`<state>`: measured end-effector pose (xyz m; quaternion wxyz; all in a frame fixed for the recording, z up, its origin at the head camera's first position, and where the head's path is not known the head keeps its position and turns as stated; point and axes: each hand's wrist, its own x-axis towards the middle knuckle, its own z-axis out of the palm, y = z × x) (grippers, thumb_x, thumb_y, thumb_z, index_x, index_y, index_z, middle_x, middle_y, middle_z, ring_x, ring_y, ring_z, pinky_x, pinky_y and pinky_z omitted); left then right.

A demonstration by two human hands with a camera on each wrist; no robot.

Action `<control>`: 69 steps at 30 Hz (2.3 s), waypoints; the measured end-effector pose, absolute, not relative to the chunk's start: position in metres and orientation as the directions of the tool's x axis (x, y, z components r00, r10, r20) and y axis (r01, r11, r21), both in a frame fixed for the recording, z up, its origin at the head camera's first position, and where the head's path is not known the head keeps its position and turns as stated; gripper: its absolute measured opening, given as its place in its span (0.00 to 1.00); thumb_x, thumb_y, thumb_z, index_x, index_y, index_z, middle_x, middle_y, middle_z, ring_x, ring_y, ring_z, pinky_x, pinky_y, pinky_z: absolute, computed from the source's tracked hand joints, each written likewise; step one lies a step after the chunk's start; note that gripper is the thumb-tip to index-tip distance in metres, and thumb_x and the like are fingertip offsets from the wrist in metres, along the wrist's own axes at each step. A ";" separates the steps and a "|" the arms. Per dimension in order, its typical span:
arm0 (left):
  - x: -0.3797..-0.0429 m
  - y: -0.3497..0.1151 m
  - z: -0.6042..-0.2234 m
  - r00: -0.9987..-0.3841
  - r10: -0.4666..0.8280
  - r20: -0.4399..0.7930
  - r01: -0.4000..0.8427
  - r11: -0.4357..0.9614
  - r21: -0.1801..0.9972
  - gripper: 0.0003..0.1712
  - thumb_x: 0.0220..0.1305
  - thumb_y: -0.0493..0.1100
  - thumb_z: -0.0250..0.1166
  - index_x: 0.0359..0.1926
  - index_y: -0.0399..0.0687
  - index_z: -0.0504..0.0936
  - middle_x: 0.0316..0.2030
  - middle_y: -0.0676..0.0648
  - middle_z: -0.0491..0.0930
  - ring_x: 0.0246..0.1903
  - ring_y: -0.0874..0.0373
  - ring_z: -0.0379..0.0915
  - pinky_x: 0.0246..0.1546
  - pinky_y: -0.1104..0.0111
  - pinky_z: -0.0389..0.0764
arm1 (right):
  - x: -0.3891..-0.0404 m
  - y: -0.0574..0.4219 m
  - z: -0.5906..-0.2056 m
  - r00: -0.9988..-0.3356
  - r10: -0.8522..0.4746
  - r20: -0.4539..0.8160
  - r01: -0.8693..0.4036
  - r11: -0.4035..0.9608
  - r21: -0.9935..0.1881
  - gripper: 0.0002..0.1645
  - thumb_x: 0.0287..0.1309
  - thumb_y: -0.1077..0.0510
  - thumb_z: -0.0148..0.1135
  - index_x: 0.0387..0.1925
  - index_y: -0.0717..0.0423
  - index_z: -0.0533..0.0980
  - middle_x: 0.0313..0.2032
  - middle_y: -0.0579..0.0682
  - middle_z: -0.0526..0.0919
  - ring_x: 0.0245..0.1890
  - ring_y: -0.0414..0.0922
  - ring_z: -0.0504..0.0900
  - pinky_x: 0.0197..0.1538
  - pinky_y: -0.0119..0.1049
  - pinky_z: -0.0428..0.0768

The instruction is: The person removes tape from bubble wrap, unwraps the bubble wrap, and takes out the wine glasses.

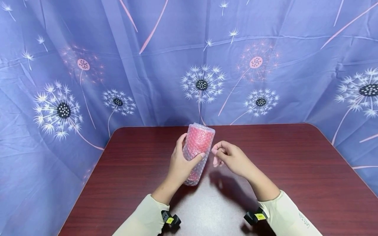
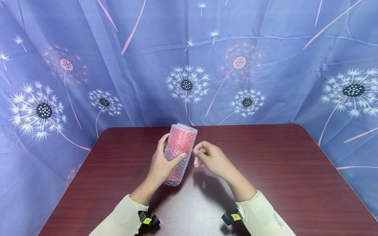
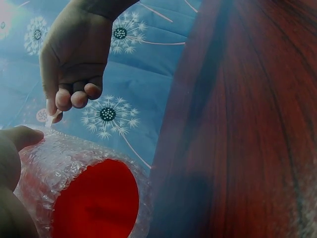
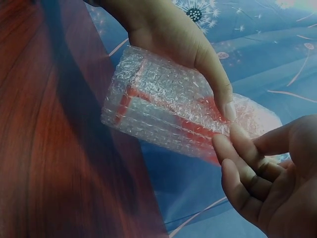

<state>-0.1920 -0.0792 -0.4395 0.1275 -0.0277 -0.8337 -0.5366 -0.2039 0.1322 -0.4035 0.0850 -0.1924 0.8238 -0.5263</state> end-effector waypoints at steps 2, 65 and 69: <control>-0.192 -0.079 -0.440 -0.966 -0.091 0.242 0.182 0.425 0.887 0.54 0.50 0.60 0.78 0.74 0.74 0.58 0.64 0.48 0.74 0.57 0.51 0.76 0.56 0.51 0.78 | -0.204 0.132 -0.404 -0.909 -0.412 0.059 -0.222 0.361 -0.906 0.10 0.73 0.58 0.54 0.45 0.63 0.74 0.26 0.55 0.85 0.28 0.45 0.85 0.34 0.35 0.84; -0.192 -0.079 -0.442 -0.970 0.035 0.239 0.230 0.437 0.870 0.58 0.52 0.57 0.77 0.77 0.73 0.52 0.71 0.50 0.64 0.65 0.51 0.69 0.64 0.49 0.73 | -0.200 0.133 -0.402 -0.858 -0.510 0.056 -0.216 0.260 -0.941 0.09 0.76 0.62 0.48 0.49 0.64 0.70 0.39 0.67 0.86 0.34 0.58 0.89 0.41 0.55 0.86; -0.192 -0.080 -0.442 -0.966 0.009 0.259 0.237 0.435 0.869 0.57 0.52 0.54 0.78 0.76 0.74 0.53 0.70 0.49 0.67 0.62 0.50 0.72 0.61 0.49 0.75 | -0.201 0.134 -0.403 -0.860 -0.508 0.045 -0.201 0.257 -0.945 0.11 0.76 0.61 0.49 0.49 0.66 0.69 0.42 0.66 0.87 0.36 0.60 0.89 0.41 0.57 0.85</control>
